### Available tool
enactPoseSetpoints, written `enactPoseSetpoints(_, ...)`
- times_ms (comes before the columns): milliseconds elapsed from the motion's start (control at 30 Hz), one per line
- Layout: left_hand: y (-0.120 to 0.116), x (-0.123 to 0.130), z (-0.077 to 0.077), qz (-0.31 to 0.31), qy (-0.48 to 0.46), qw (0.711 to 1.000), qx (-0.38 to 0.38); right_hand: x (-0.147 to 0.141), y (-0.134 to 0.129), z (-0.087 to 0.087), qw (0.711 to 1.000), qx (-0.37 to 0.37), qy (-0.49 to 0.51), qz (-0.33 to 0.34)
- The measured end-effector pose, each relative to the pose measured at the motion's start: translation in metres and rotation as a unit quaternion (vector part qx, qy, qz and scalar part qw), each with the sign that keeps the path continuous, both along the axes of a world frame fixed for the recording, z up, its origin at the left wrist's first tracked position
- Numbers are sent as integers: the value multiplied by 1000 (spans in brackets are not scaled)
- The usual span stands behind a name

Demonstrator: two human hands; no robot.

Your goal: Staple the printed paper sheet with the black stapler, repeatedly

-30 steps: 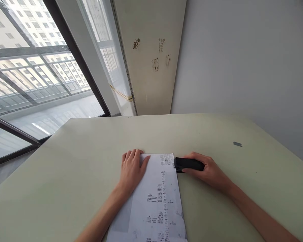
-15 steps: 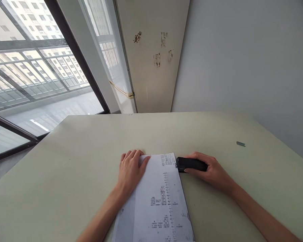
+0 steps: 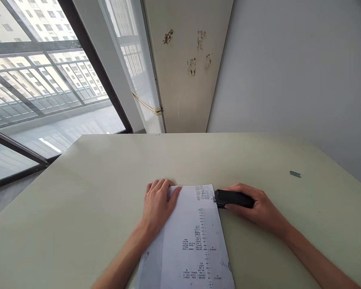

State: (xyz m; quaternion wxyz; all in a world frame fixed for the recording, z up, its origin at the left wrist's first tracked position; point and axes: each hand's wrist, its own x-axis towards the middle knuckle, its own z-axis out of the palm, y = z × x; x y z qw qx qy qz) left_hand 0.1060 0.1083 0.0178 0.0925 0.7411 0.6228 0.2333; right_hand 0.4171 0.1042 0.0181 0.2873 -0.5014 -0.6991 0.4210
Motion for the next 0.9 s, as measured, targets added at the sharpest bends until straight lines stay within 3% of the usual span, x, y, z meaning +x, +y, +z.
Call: enactPoseSetpoints(900, -1, -1, -2, -4, 1, 1000, 9, 2, 0, -2, 1000, 13, -8, -6)
